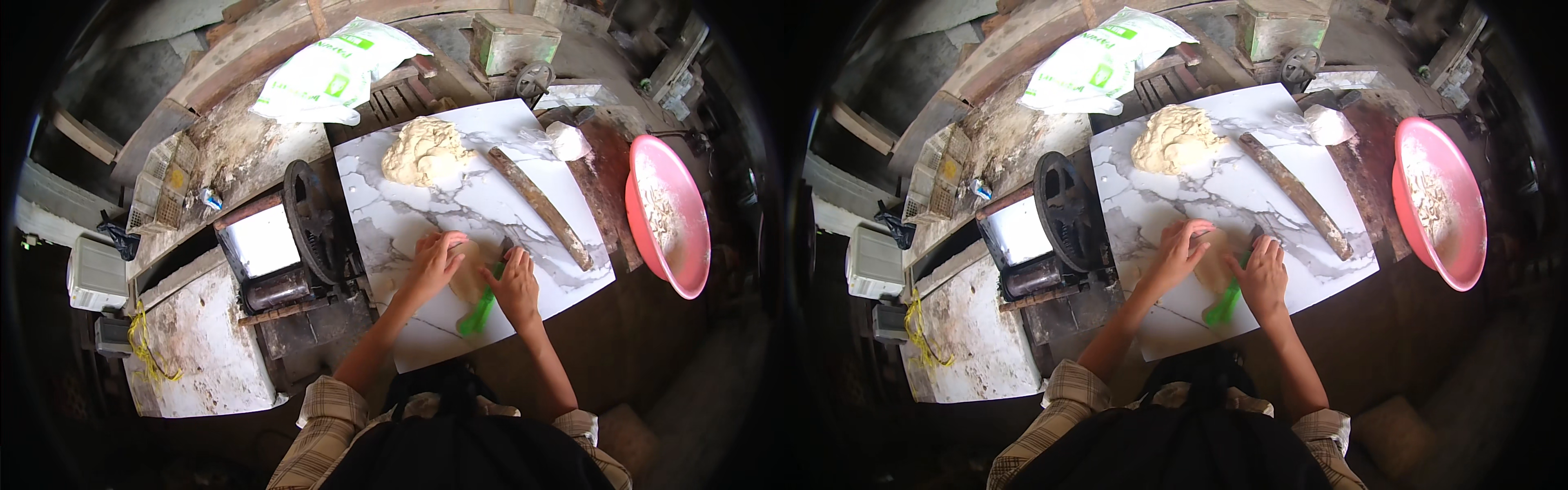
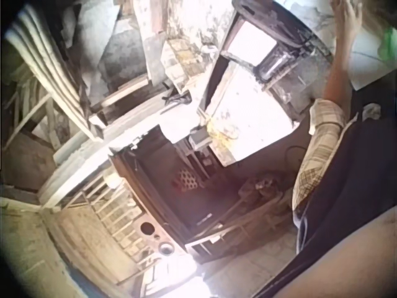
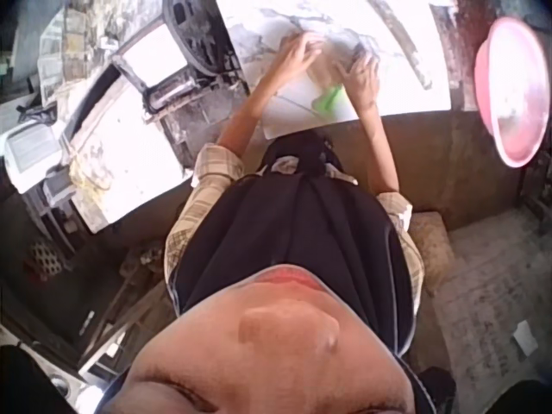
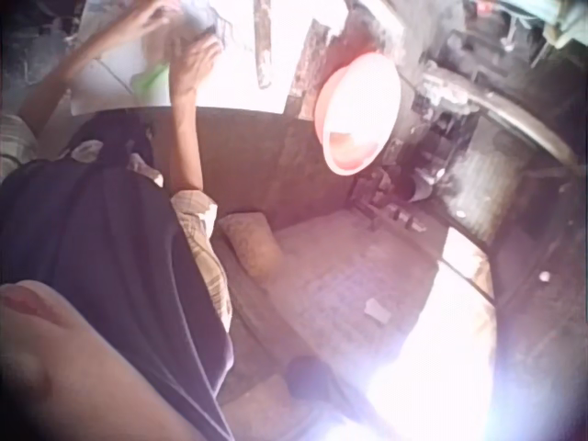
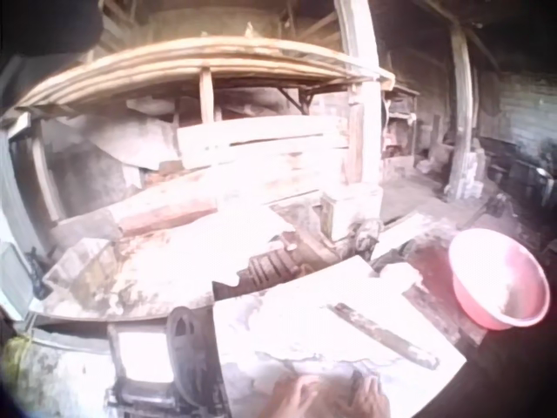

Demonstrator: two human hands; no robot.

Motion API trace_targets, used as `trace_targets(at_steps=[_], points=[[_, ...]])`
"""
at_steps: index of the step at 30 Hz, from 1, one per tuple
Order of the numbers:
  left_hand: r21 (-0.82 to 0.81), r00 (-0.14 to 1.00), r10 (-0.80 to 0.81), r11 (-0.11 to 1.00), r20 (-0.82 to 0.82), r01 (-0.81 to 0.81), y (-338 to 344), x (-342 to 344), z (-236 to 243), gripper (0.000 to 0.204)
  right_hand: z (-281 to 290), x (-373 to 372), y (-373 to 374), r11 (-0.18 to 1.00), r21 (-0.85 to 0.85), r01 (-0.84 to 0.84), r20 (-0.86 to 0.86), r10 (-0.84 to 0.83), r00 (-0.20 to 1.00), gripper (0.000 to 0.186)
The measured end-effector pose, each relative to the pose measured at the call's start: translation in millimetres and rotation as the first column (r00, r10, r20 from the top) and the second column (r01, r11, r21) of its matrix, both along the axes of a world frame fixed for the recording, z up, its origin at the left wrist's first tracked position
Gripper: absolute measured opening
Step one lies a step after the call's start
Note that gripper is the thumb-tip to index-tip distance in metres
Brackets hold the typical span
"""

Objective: The person kneads a piece of dough by hand on a white surface, rolls it into a ball, and then uses a wooden roller to flatten a portion before cutting it with a knife.

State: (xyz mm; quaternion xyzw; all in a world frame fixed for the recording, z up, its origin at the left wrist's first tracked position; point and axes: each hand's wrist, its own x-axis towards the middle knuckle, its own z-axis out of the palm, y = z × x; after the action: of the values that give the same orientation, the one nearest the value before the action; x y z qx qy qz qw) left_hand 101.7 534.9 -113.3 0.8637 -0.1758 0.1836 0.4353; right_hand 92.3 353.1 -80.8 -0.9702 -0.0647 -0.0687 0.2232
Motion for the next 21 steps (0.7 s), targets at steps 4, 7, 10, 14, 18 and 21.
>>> trace_targets(at_steps=[4,7,10,14,18,21], points=[[-0.007,1.0,0.004,1.0,-0.01,-0.004,-2,-1,-3,0.036,-8,-2,-3,0.999,0.028,-0.024,0.005,0.023,1.0,0.048],[-0.011,0.999,0.007,1.0,-0.046,-0.008,-3,-1,-3,0.035,-16,3,-6,0.992,0.122,-0.038,0.046,0.033,0.998,0.043],[-0.005,0.998,0.018,1.0,-0.052,-0.019,-3,1,-5,0.035,-19,9,-13,0.971,0.237,-0.01,-0.091,0.032,0.995,0.037],[-0.015,1.0,0.013,1.0,-0.024,-0.013,-2,4,-5,0.033,-10,12,-11,0.991,0.04,-0.128,-0.063,0.13,0.989,0.03],[-0.046,0.998,0.025,0.999,-0.052,-0.028,1,4,-7,0.034,14,11,8,0.955,-0.185,-0.232,-0.161,0.204,0.966,0.026],[0.015,1.0,0.025,1.0,-0.017,-0.025,-4,6,2,0.036,4,17,3,0.926,-0.256,-0.278,-0.179,0.237,0.955,0.025]])
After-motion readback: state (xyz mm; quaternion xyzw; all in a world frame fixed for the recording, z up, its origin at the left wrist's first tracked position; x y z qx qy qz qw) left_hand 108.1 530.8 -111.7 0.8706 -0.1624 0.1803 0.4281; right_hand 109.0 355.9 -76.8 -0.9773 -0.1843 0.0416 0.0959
